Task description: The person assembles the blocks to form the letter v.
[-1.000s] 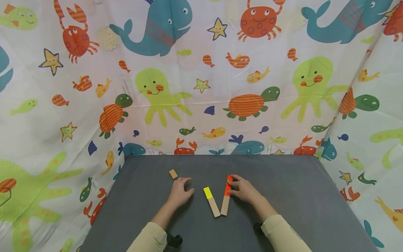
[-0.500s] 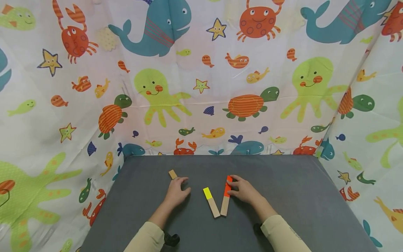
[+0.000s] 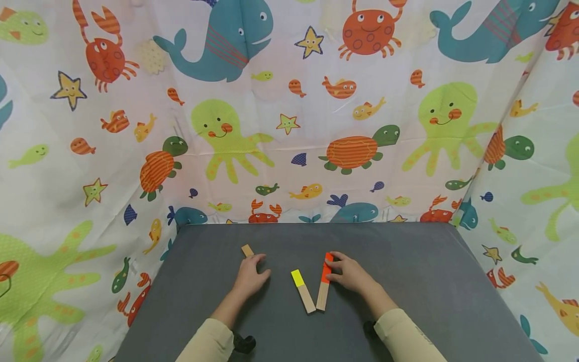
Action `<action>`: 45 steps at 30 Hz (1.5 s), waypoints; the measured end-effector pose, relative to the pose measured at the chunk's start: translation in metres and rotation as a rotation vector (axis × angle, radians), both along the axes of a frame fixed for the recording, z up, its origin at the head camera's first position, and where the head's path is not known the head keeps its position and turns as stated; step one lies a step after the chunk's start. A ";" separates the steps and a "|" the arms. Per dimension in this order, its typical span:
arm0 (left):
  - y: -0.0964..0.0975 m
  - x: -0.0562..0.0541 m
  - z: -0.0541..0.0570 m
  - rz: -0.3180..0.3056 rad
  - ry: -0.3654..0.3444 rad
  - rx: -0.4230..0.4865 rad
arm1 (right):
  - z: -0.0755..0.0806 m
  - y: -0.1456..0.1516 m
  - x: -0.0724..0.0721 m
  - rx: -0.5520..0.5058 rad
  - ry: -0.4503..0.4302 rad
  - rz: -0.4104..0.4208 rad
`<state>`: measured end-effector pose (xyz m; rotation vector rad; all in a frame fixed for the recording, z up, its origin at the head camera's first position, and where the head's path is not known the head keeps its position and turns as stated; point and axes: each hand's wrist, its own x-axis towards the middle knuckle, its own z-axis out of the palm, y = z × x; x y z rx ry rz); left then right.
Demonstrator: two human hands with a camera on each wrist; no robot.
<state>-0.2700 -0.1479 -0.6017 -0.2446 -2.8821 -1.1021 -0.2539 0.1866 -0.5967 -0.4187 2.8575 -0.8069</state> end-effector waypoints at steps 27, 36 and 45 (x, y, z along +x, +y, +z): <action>-0.009 -0.013 0.003 0.037 0.017 -0.017 | -0.001 0.000 -0.002 -0.004 0.011 0.016; -0.008 -0.020 0.004 0.067 0.022 -0.011 | 0.001 0.001 -0.001 -0.013 0.024 0.016; -0.011 -0.026 0.003 0.102 0.017 0.012 | 0.001 0.001 -0.001 -0.001 0.020 0.018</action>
